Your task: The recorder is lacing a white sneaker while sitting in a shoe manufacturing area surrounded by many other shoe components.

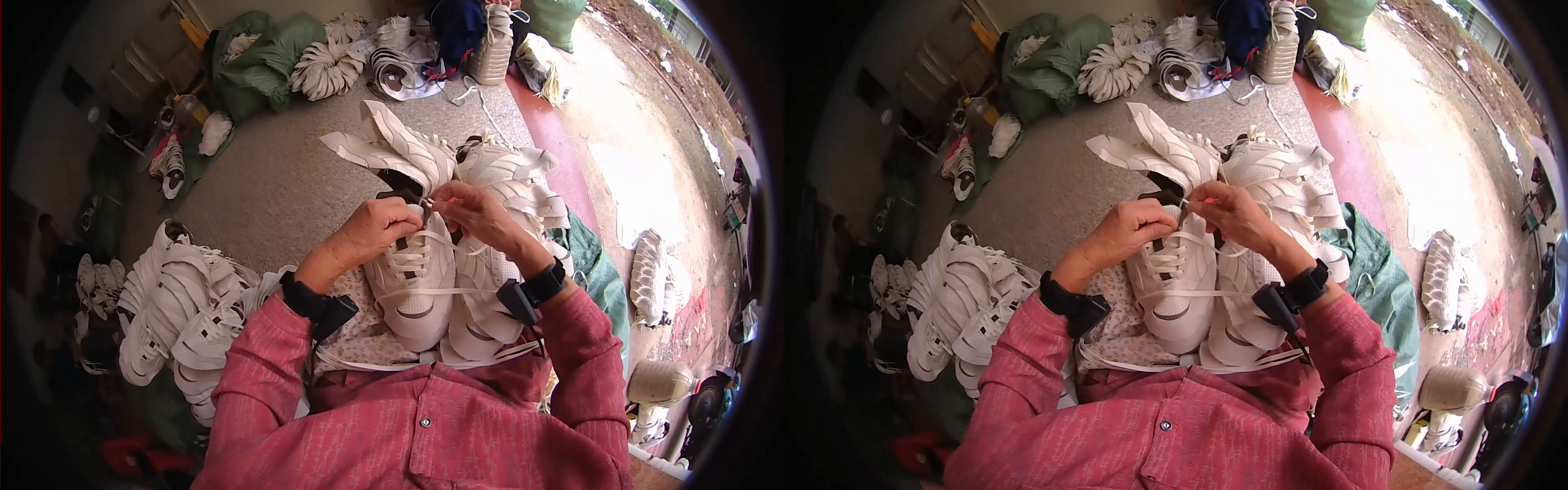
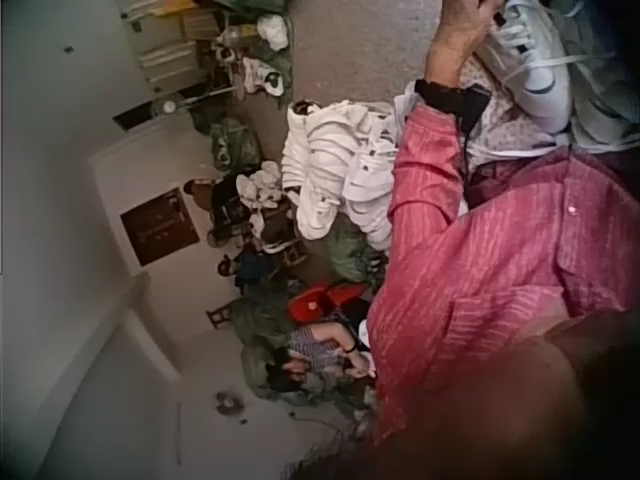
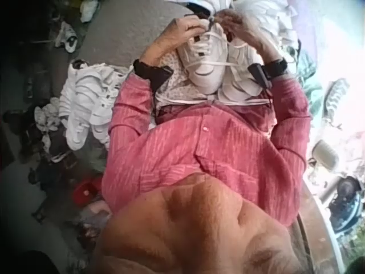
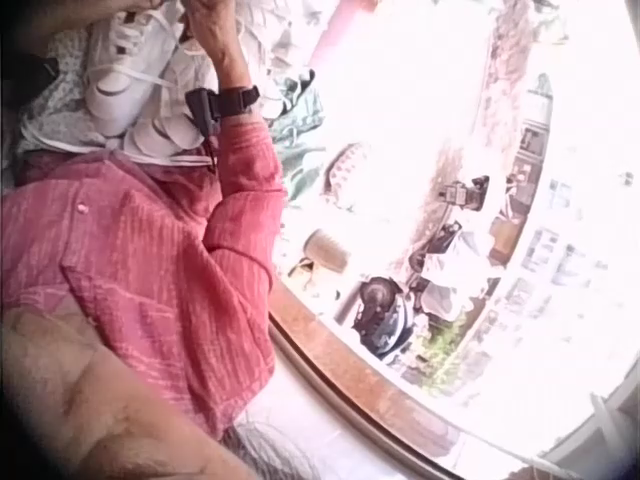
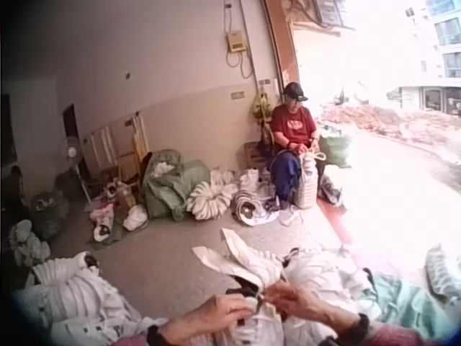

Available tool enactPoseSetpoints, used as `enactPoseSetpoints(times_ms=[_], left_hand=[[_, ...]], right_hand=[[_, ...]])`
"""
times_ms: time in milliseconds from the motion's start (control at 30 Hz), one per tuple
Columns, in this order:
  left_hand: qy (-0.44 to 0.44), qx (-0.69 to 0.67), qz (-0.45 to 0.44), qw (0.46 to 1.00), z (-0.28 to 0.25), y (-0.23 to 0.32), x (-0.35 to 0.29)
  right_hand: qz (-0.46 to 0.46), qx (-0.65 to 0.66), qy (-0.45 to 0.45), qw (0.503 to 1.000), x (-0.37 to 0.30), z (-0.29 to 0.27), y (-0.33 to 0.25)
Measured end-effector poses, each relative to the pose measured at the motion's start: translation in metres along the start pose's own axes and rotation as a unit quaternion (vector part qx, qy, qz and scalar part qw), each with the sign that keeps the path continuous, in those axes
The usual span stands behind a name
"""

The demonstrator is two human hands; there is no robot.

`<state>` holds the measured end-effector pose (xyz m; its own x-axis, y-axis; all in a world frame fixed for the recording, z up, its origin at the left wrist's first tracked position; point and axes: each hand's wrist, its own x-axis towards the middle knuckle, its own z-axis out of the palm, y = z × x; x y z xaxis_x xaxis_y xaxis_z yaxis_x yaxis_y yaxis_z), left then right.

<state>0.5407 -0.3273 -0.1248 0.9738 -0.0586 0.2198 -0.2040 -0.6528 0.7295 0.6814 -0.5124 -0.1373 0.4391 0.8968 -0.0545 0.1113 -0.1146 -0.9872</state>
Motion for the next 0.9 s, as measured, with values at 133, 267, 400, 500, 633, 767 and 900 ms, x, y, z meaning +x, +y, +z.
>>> enactPoseSetpoints(times_ms=[133, 267, 400, 500, 633, 767, 900], left_hand=[[-0.037, -0.085, -0.103, 0.990, 0.003, -0.007, 0.007], [-0.046, -0.189, -0.174, 0.965, 0.005, -0.006, 0.010], [-0.058, -0.188, -0.187, 0.963, 0.012, -0.006, 0.009], [-0.038, -0.147, -0.174, 0.973, 0.019, -0.004, 0.009], [-0.025, -0.121, -0.163, 0.979, 0.023, 0.002, 0.009], [-0.026, -0.099, -0.169, 0.980, 0.020, 0.003, 0.008], [-0.024, -0.099, -0.162, 0.982, 0.022, 0.004, 0.006]], right_hand=[[-0.001, 0.003, -0.049, 0.999, 0.011, 0.000, 0.010], [-0.128, -0.092, -0.073, 0.985, -0.004, -0.003, 0.018], [-0.053, -0.183, -0.096, 0.977, -0.017, -0.008, 0.013], [0.057, -0.075, -0.107, 0.990, -0.020, -0.004, 0.012], [0.069, -0.044, -0.102, 0.991, -0.016, -0.007, 0.012], [0.015, -0.113, -0.067, 0.991, -0.013, 0.003, 0.005], [0.025, -0.110, -0.070, 0.991, -0.005, -0.007, 0.009]])
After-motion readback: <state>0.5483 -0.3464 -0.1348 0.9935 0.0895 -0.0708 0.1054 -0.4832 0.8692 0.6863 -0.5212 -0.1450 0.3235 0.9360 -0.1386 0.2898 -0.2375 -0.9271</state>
